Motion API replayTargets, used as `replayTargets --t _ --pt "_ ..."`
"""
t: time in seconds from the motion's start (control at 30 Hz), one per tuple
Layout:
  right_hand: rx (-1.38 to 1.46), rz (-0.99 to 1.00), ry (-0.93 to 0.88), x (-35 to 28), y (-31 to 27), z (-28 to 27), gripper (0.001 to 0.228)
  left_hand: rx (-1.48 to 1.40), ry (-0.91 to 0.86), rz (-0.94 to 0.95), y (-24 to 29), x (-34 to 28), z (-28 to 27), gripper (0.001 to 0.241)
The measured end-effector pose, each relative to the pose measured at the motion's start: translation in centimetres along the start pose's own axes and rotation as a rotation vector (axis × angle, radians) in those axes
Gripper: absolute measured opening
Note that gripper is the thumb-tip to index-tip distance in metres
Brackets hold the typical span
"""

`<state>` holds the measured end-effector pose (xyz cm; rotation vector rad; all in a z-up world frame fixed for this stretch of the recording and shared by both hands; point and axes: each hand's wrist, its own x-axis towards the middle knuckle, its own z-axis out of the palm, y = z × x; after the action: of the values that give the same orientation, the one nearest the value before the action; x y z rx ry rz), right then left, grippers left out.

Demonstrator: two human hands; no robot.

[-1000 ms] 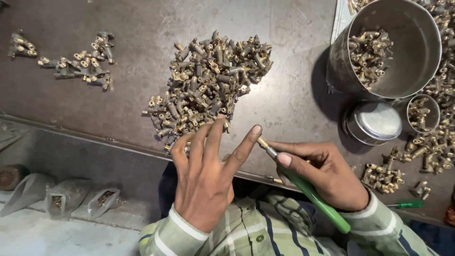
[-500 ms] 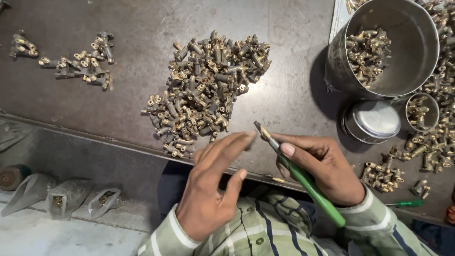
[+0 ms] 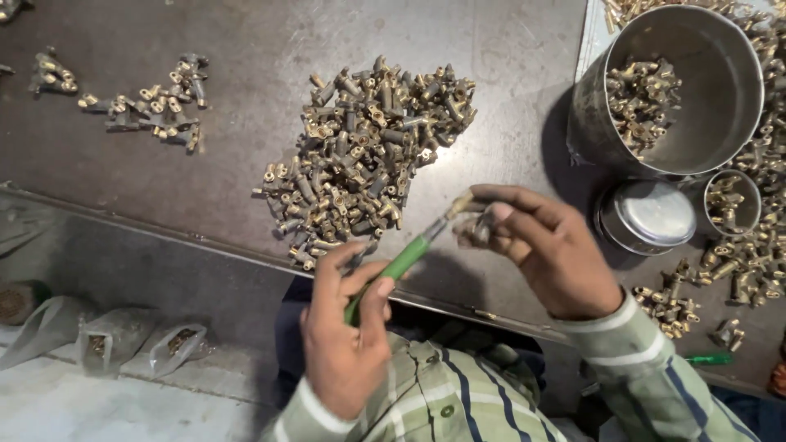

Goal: Assembling or tightening small brass metal fittings using a screwdriver.

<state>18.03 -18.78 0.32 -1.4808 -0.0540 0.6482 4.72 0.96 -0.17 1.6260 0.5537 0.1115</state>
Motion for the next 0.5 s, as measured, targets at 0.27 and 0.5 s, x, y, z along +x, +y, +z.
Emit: replayTargets --t 0.27,0.5 --pt "0.191 0.075 0.225 -0.2 0.8 -2.4 0.035 0.548 0.075 0.643 1.3 -0.7 0.5 0.03" --pt "0.212 -0.053 -0.05 -1.2 0.6 -0.9 0.037 0.063 -0.11 0.033 0.8 -0.1 1.3 0.036"
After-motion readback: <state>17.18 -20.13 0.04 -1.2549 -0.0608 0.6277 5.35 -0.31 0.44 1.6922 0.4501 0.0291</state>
